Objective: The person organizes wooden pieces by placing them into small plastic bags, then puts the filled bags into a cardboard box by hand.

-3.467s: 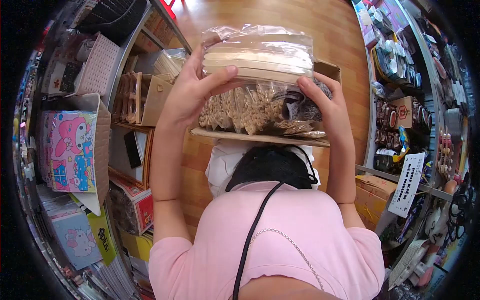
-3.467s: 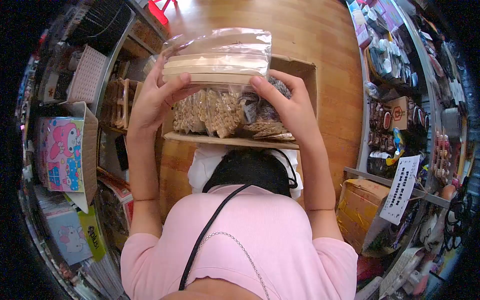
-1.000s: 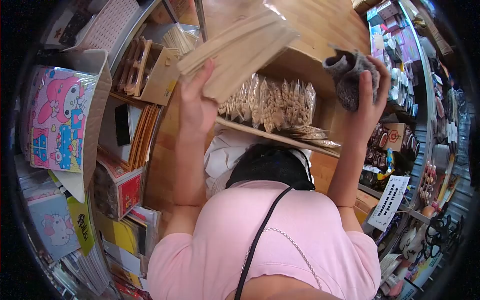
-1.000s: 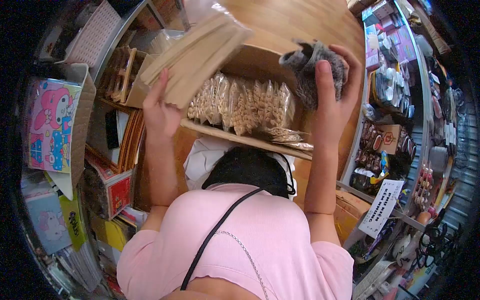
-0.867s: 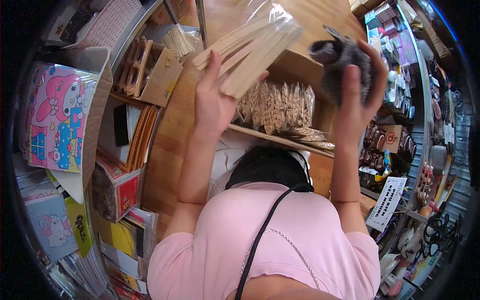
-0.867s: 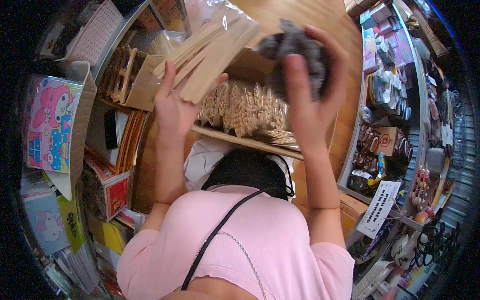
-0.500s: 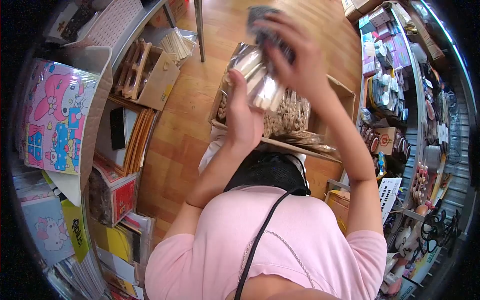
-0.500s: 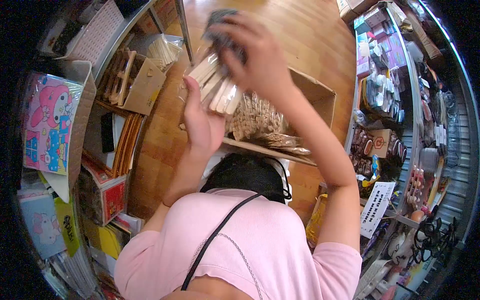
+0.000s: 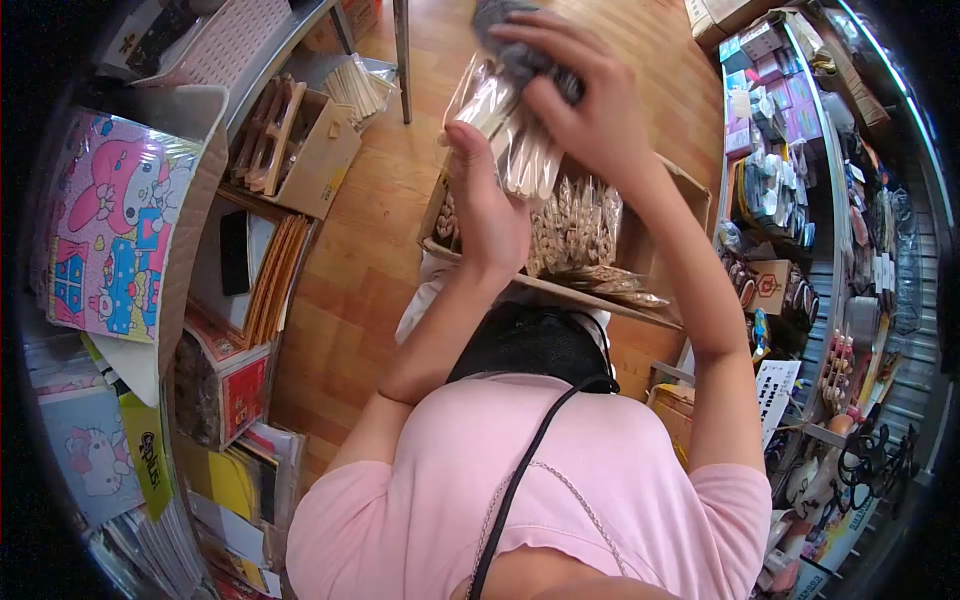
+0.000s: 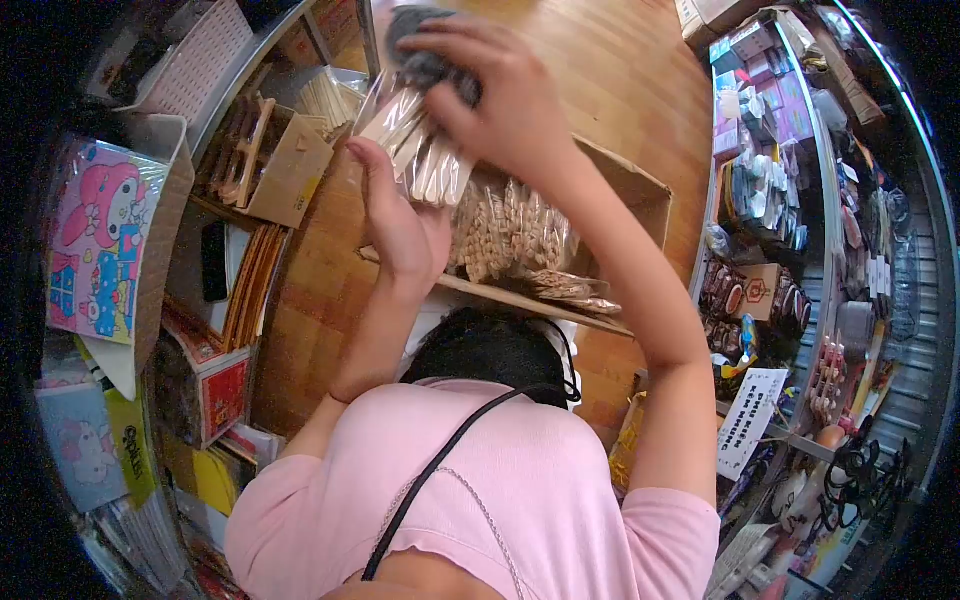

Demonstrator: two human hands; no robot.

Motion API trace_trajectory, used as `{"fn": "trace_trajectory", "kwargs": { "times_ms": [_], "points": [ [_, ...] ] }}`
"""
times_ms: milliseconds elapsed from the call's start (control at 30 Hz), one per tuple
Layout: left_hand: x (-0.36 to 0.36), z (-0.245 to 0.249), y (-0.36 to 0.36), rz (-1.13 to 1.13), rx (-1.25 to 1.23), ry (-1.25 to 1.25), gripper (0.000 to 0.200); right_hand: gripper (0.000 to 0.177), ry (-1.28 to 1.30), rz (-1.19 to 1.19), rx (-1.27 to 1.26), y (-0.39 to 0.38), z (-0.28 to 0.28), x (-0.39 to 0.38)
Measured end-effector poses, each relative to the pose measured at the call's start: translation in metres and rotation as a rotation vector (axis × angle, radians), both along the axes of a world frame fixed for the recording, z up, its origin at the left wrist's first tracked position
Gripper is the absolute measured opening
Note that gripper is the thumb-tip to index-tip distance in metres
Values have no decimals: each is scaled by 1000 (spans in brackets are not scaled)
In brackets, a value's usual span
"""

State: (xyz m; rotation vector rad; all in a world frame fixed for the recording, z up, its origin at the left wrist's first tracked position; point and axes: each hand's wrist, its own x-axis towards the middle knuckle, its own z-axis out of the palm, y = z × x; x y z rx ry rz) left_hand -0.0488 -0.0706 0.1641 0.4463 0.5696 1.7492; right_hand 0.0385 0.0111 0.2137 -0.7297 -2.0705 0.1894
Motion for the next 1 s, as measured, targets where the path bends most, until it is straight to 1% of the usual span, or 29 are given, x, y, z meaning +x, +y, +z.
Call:
{"fn": "trace_trajectory", "kwargs": {
  "times_ms": [33, 67, 100, 167, 233, 267, 300, 333, 367, 400, 433, 500, 533, 633, 667, 700, 767, 900, 967, 1000],
  "points": [
    [0, 2, 0, -2, 0, -2, 62, 35, 55, -49, -69, 4, 2, 4],
    [-1, 5, 1, 34, 30, -2, 61, 39, 91, -81, -301, 16, -8, 10],
    [-2, 7, 3, 72, 61, -2, 61, 39, 90, -79, -299, 12, -17, 10],
    [-9, 3, 10, 95, 59, -4, 62, 42, 93, -37, -95, -3, -28, 4],
    [-20, -8, 17, -21, 14, -2, 66, 43, -19, 71, -98, -43, -25, -14],
    [-20, -4, 15, 2, -28, -5, 66, 42, -34, 72, -61, -47, -23, -20],
    [-17, -2, 16, -2, -28, -3, 66, 42, -48, 72, -24, -48, -21, -23],
    [-11, -1, 17, 22, 12, -40, 66, 42, -44, 69, -24, -41, -18, -23],
    [-8, 1, 17, 47, 47, -76, 66, 42, -59, 73, 30, -28, -15, -24],
    [-8, 3, 13, 65, -44, -43, 65, 42, -74, 79, 88, -14, -12, -24],
    [-7, 5, 11, 64, -42, -41, 65, 42, -73, 78, 90, -1, -9, -23],
    [-5, 7, 9, 176, -55, -1, 64, 43, 63, 51, -2, 17, -3, -16],
    [-8, 6, 8, 155, -39, 8, 66, 43, 62, 52, -2, 17, -5, -13],
    [-16, 8, 14, 164, 9, 45, 67, 45, 86, -66, -15, 15, -18, -8],
    [-15, 5, 22, 258, -59, -23, 65, 45, 45, -26, -12, 0, -25, -10],
    [-19, 4, 24, 216, -7, -34, 64, 46, 22, 58, -54, -19, -28, -16],
    [-24, -6, 24, 66, -30, -142, 63, 45, -89, 90, -3, -45, -27, -26],
    [-9, 1, 21, 107, 14, -91, 65, 46, -58, 86, 42, -12, -11, -28],
    [-8, 6, 17, 122, 4, -63, 66, 44, -79, 67, 106, 11, -2, -23],
    [-8, 8, 17, 158, -17, -30, 69, 34, -13, 5, 61, 14, 3, -18]
  ]
}}
